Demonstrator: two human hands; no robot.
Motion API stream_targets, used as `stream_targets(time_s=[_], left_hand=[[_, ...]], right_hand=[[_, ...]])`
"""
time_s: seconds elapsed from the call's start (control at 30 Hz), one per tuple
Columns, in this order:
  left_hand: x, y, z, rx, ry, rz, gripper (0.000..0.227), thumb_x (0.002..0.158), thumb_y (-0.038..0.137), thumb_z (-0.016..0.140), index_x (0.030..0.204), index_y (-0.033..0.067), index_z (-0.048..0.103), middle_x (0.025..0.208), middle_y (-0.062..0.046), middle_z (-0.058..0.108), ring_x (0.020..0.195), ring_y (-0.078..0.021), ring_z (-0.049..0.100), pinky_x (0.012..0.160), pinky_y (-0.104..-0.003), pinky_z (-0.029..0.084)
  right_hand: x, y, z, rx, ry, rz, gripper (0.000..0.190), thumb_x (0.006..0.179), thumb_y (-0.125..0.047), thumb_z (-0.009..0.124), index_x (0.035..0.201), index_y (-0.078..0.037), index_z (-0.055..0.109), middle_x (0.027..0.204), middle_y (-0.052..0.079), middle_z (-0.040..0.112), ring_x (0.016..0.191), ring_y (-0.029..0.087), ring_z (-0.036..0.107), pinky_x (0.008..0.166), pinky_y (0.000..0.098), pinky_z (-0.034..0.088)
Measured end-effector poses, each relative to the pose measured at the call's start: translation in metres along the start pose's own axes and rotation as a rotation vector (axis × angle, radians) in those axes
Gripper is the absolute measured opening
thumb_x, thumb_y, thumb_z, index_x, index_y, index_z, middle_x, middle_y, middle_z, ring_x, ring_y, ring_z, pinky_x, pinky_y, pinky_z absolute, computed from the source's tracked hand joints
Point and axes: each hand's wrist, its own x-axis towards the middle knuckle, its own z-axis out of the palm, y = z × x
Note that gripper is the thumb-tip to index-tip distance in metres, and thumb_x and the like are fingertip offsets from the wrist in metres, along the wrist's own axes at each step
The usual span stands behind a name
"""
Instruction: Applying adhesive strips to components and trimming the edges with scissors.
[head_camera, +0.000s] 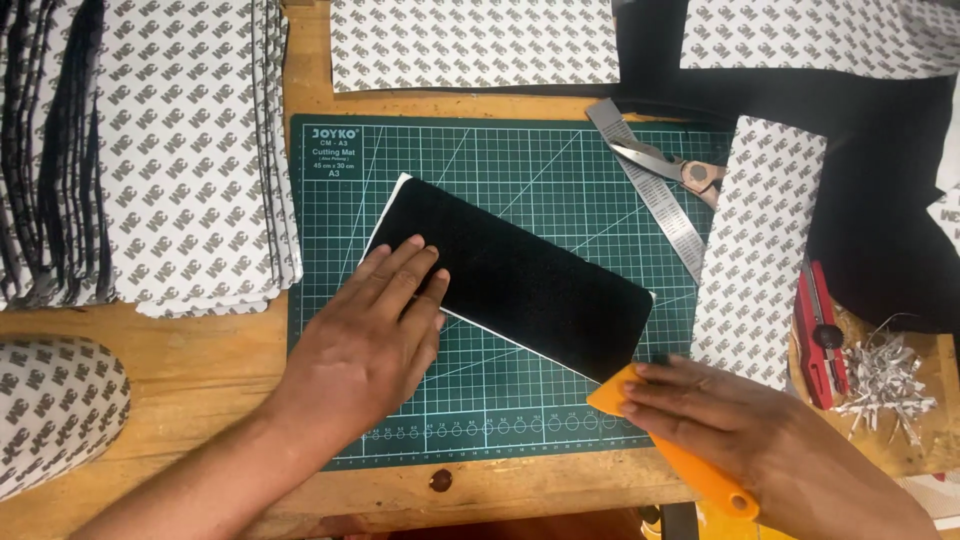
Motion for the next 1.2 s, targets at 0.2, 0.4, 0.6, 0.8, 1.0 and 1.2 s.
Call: stream_targets(time_s=[0.2, 0.4, 0.6, 0.8, 1.0, 1.2], left_hand=[[0.014, -0.005, -0.01, -0.049, -0.023, 0.045, 0.042, 0.107, 0.029, 0.052, 0.127, -0.0057, 0.065, 0.145, -0.022, 0.06, 0.144, -0.032, 0.049, 0.127, -0.056, 0.021], [0.017, -0.007, -0.018, -0.156, -0.083, 0.102, 0.042, 0.106, 0.026, 0.051, 0.134, -0.0045, 0.061, 0.154, -0.018, 0.052, 0.15, -0.0284, 0.04, 0.127, -0.06, 0.008], [0.005, 0.013, -0.005, -0.079, -0.321, 0.048, 0.064, 0.104, 0.049, 0.049, 0.151, 0.0068, 0.047, 0.149, -0.02, 0.048, 0.138, -0.0402, 0.041, 0.11, -0.06, 0.033], [-0.009, 0.038, 0.006, -0.076, 0.025, 0.355, 0.057, 0.101, 0.051, 0.063, 0.126, 0.0007, 0.072, 0.133, -0.023, 0.067, 0.13, -0.0406, 0.059, 0.119, -0.056, 0.04], [-0.01, 0.036, -0.007, -0.182, -0.017, 0.323, 0.045, 0.102, 0.042, 0.065, 0.099, -0.0025, 0.069, 0.126, -0.031, 0.065, 0.128, -0.0488, 0.06, 0.116, -0.056, 0.045], [-0.015, 0.038, -0.005, 0.009, -0.04, 0.337, 0.041, 0.105, 0.042, 0.06, 0.104, 0.0009, 0.067, 0.13, -0.03, 0.063, 0.131, -0.0445, 0.059, 0.119, -0.05, 0.045]], right_hand=[[0.001, -0.026, -0.019, 0.068, 0.233, -0.053, 0.062, 0.104, -0.054, 0.029, 0.144, -0.015, 0.056, 0.146, 0.002, 0.066, 0.138, 0.023, 0.063, 0.118, 0.0459, 0.049], [0.019, -0.013, 0.009, -0.296, 0.25, -0.08, 0.099, 0.061, 0.008, 0.069, 0.153, -0.018, 0.044, 0.157, 0.001, 0.052, 0.143, 0.022, 0.052, 0.121, 0.045, 0.044], [0.063, -0.03, 0.004, -0.31, 0.367, -0.105, 0.076, 0.075, 0.012, 0.07, 0.146, -0.008, 0.052, 0.148, 0.011, 0.059, 0.138, 0.029, 0.057, 0.109, 0.0418, 0.054], [0.099, -0.023, -0.001, -0.262, 0.376, -0.155, 0.079, 0.073, 0.022, 0.065, 0.146, -0.004, 0.052, 0.15, 0.015, 0.057, 0.14, 0.031, 0.055, 0.111, 0.0448, 0.053], [0.129, -0.026, 0.015, -0.403, 0.29, -0.19, 0.082, 0.069, 0.015, 0.067, 0.148, -0.004, 0.052, 0.148, 0.013, 0.058, 0.138, 0.031, 0.053, 0.118, 0.045, 0.042], [0.142, -0.034, 0.025, -0.47, 0.283, -0.203, 0.063, 0.084, -0.005, 0.07, 0.145, -0.002, 0.054, 0.144, 0.015, 0.06, 0.137, 0.032, 0.054, 0.117, 0.0478, 0.042]])
